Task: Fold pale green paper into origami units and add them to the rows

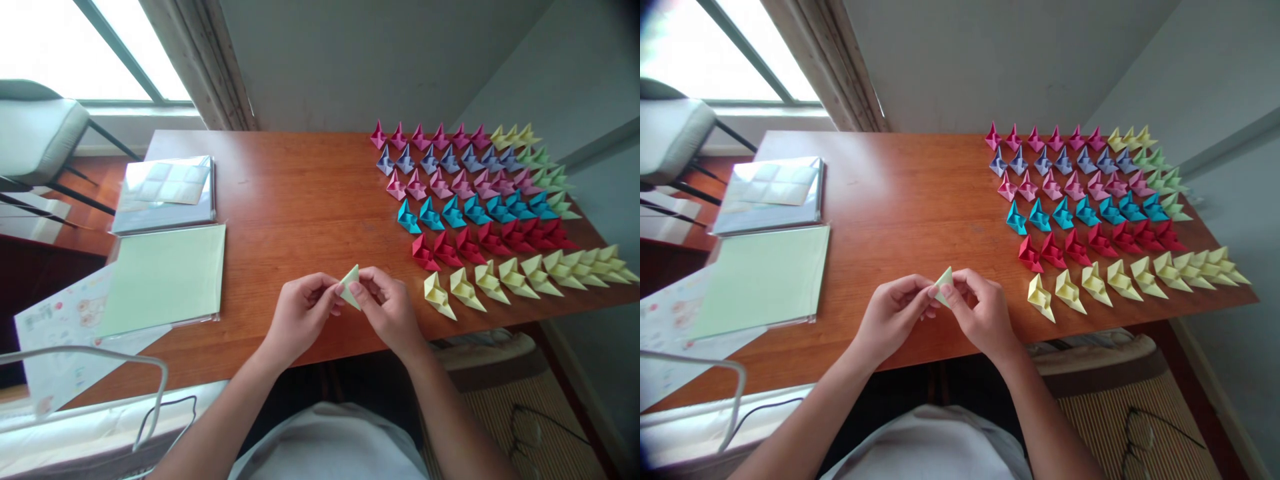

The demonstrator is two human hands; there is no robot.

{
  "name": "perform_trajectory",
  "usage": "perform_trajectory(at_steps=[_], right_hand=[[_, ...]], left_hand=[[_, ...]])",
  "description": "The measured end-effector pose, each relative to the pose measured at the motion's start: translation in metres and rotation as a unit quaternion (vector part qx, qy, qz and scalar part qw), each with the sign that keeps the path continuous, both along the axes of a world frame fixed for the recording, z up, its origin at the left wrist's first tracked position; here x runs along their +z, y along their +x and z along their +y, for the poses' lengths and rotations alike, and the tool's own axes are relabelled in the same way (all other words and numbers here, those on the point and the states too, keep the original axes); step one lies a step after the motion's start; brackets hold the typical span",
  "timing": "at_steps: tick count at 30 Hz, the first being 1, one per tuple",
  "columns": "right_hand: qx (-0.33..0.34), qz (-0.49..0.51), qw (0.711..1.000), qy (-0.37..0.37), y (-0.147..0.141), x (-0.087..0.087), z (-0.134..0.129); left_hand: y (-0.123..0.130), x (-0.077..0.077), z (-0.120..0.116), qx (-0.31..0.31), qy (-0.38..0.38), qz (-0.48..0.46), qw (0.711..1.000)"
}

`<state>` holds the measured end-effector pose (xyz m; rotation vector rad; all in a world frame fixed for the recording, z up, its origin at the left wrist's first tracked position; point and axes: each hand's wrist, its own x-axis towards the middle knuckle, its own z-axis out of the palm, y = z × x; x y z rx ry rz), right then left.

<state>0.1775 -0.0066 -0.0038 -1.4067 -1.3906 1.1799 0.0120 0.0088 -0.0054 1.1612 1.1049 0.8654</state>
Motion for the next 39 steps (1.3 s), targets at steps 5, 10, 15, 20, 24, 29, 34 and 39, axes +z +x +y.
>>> perform_trajectory(at_steps=[5,10,15,20,24,29,34,39], right_hand=[[-0.047,-0.066,0.994,0.071,0.0,0.002,0.007],[-0.033,0.009,0.999,0.042,-0.002,-0.001,0.009],[0.007,0.084,0.996,-0.007,0.0,0.001,0.003],[0.011,0.055,0.998,0.005,-0.001,-0.004,-0.003],[-0.009,-0.015,0.999,0.038,-0.005,-0.007,-0.004],[-0.007,-0.074,0.993,0.095,-0.007,-0.002,-0.002],[0.031,0.003,0.999,0.035,-0.001,0.005,0.0],[0.05,0.043,0.998,0.004,0.008,0.005,0.001]], left_hand=[[0.001,-0.003,-0.002,-0.049,0.036,0.044,0.997],[0.0,0.001,-0.001,-0.024,0.017,-0.011,1.0],[0.0,0.003,0.002,0.032,-0.009,-0.049,0.998],[0.001,0.003,0.003,0.059,-0.002,-0.049,0.997],[0.003,0.001,0.002,0.052,-0.001,-0.06,0.997],[0.002,-0.002,0.001,0.033,-0.004,-0.093,0.995],[-0.003,-0.001,0.002,0.035,-0.022,-0.09,0.995],[-0.004,0.002,0.002,0.01,-0.045,-0.097,0.994]])
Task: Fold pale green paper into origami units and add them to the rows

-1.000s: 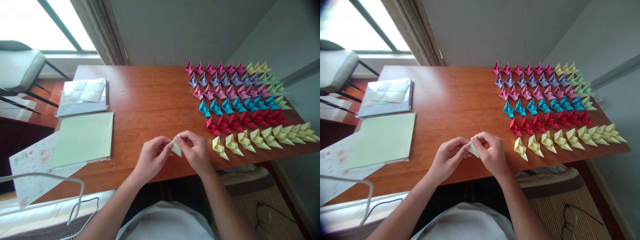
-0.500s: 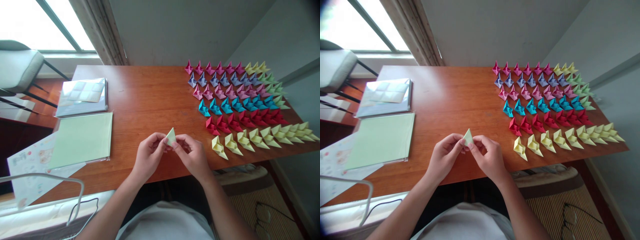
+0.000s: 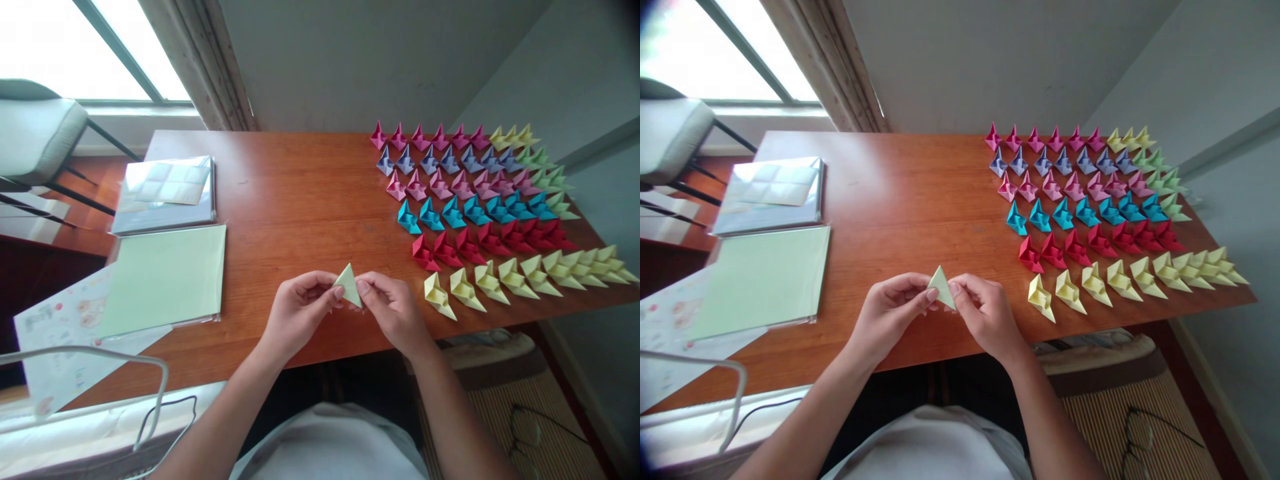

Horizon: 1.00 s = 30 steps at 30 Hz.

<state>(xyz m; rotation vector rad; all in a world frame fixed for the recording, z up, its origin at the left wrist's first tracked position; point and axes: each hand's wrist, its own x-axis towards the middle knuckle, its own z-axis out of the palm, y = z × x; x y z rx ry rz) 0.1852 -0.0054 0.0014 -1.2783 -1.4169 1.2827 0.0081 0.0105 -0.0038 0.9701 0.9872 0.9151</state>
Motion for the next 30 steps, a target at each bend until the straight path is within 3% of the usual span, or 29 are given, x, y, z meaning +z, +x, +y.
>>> perform_trajectory(at_steps=[6,11,16,19,23,27,30], right_hand=[[0.012,0.005,1.0,-0.006,0.004,-0.004,-0.001],[0.027,-0.001,0.999,-0.019,0.005,-0.004,-0.001],[0.018,-0.093,0.996,0.007,0.005,-0.002,0.002],[0.003,-0.12,0.993,0.023,0.003,-0.001,0.002],[-0.037,-0.144,0.987,0.058,-0.004,-0.002,0.001],[-0.111,-0.264,0.944,0.164,-0.01,-0.006,0.0],[-0.128,-0.337,0.905,0.228,-0.014,-0.009,0.001]], left_hand=[[0.001,0.001,0.0,-0.008,0.004,0.002,1.0],[0.002,-0.004,0.001,0.028,0.023,0.015,0.999],[0.001,-0.009,0.0,0.024,0.14,0.079,0.987],[0.0,-0.011,-0.002,-0.018,0.218,0.147,0.965],[0.002,-0.012,-0.004,-0.04,0.266,0.222,0.937],[0.006,-0.01,-0.008,0.022,0.286,0.247,0.926],[0.008,-0.011,-0.01,0.056,0.3,0.258,0.917]])
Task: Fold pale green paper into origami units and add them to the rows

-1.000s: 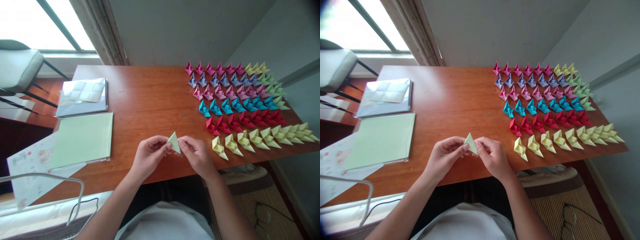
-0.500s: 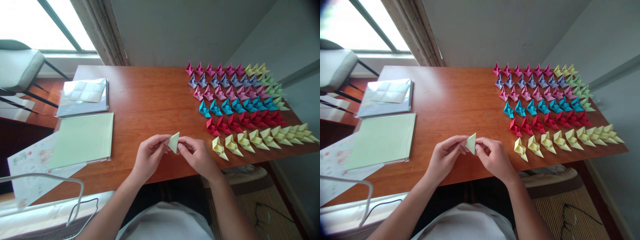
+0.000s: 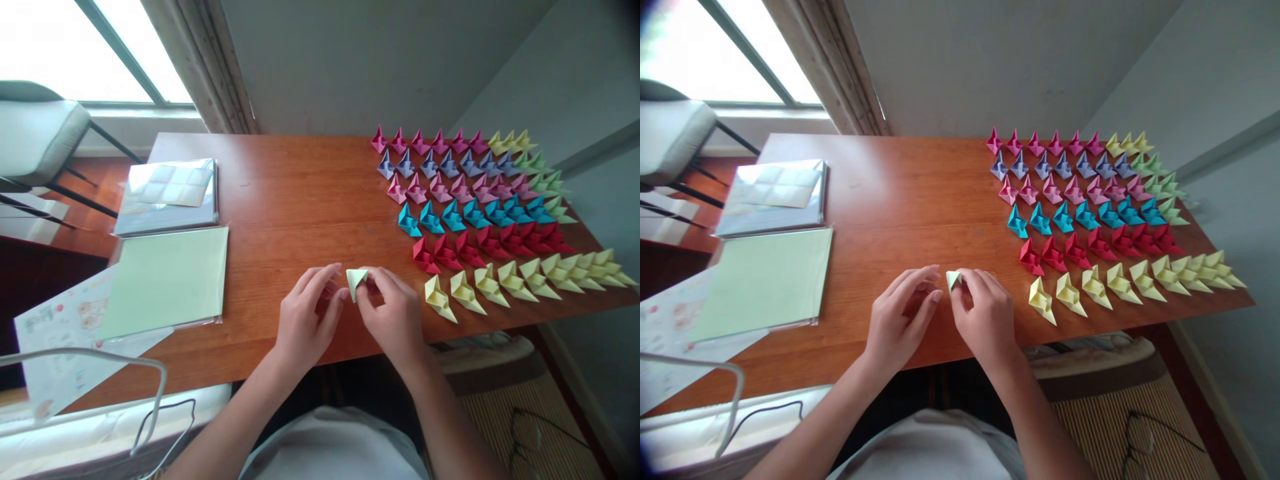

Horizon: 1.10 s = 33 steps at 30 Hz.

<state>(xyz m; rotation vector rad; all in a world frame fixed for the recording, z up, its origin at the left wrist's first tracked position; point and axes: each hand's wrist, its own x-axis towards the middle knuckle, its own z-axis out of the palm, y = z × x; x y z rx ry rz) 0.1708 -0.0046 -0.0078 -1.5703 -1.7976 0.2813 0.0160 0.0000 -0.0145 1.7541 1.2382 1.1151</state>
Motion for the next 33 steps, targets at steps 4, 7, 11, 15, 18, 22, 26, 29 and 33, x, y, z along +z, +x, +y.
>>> perform_trajectory(at_steps=[4,7,11,15,18,22,26,29,33], right_hand=[[0.026,-0.028,0.999,0.015,-0.004,-0.001,-0.002],[0.044,-0.02,0.999,0.011,-0.007,0.001,-0.005],[0.055,-0.004,0.998,0.003,-0.008,0.001,-0.008],[0.063,0.013,0.998,-0.009,-0.008,0.0,-0.009],[0.074,0.031,0.997,-0.019,-0.006,0.002,-0.009],[0.091,0.07,0.993,-0.035,-0.002,0.004,-0.009],[0.096,0.077,0.992,-0.024,-0.001,0.002,-0.009],[0.087,0.063,0.994,-0.006,-0.002,-0.001,-0.009],[0.08,0.063,0.995,0.01,-0.004,-0.001,-0.011]], left_hand=[[0.0,-0.002,-0.001,-0.023,0.007,0.028,0.999],[-0.001,-0.002,-0.002,-0.021,-0.014,0.032,0.999],[-0.002,-0.001,-0.003,-0.011,-0.035,0.023,0.999],[-0.002,0.0,-0.003,0.009,-0.07,-0.007,0.997],[-0.003,0.002,-0.001,0.013,-0.122,-0.078,0.989],[-0.003,0.003,0.003,-0.001,-0.175,-0.171,0.969],[-0.006,0.006,0.005,-0.007,-0.199,-0.215,0.956],[-0.008,0.011,0.006,-0.018,-0.21,-0.234,0.949],[-0.008,0.015,0.007,-0.022,-0.24,-0.255,0.936]])
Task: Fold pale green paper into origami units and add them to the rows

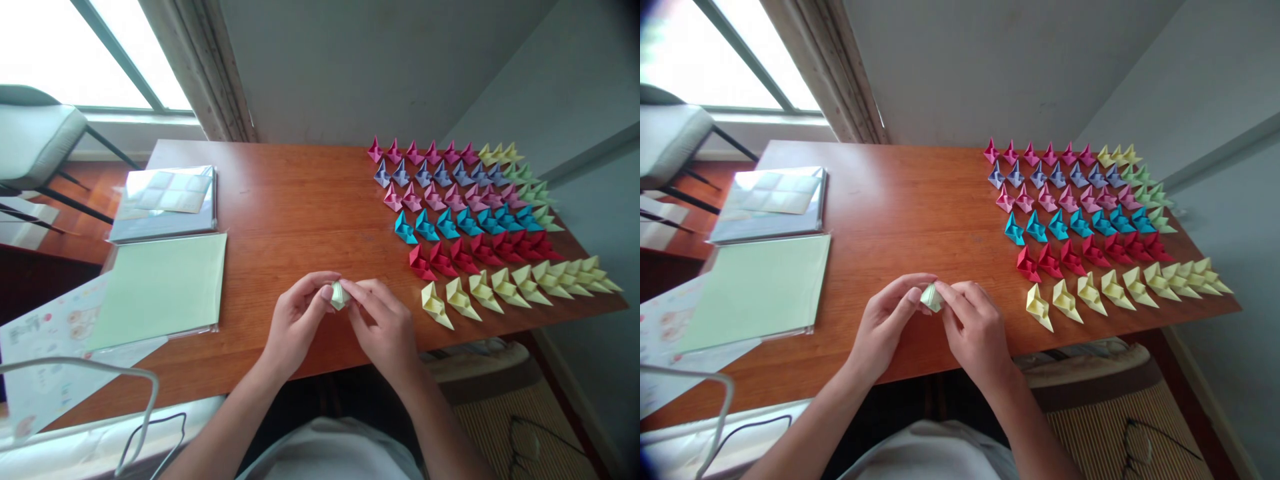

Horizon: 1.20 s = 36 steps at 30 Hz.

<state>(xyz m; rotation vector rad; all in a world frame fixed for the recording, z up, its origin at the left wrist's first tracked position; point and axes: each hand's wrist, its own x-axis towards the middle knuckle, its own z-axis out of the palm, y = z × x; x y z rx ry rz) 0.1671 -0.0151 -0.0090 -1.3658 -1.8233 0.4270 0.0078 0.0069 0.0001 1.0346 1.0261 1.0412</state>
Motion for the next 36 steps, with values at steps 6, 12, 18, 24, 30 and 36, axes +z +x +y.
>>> perform_trajectory(at_steps=[6,12,18,24,30,36], right_hand=[[0.012,0.057,0.997,-0.048,0.004,0.005,-0.001],[-0.009,0.12,0.984,-0.134,0.006,0.008,0.0],[-0.035,0.133,0.976,-0.171,0.004,0.004,0.001],[-0.027,0.262,0.936,-0.233,0.002,0.002,-0.002],[-0.052,0.346,0.91,-0.223,0.0,0.008,-0.003],[-0.018,0.292,0.925,-0.242,0.008,0.01,-0.002]], left_hand=[[0.003,-0.004,0.0,-0.019,-0.008,-0.017,1.0],[0.004,-0.011,-0.003,-0.033,0.024,0.017,0.999],[0.006,-0.012,-0.004,-0.021,0.043,0.032,0.998],[0.003,-0.002,-0.002,-0.022,0.006,0.009,1.0],[0.001,-0.001,0.002,-0.078,-0.001,0.033,0.996],[0.003,-0.004,0.002,-0.064,0.002,0.047,0.997]])
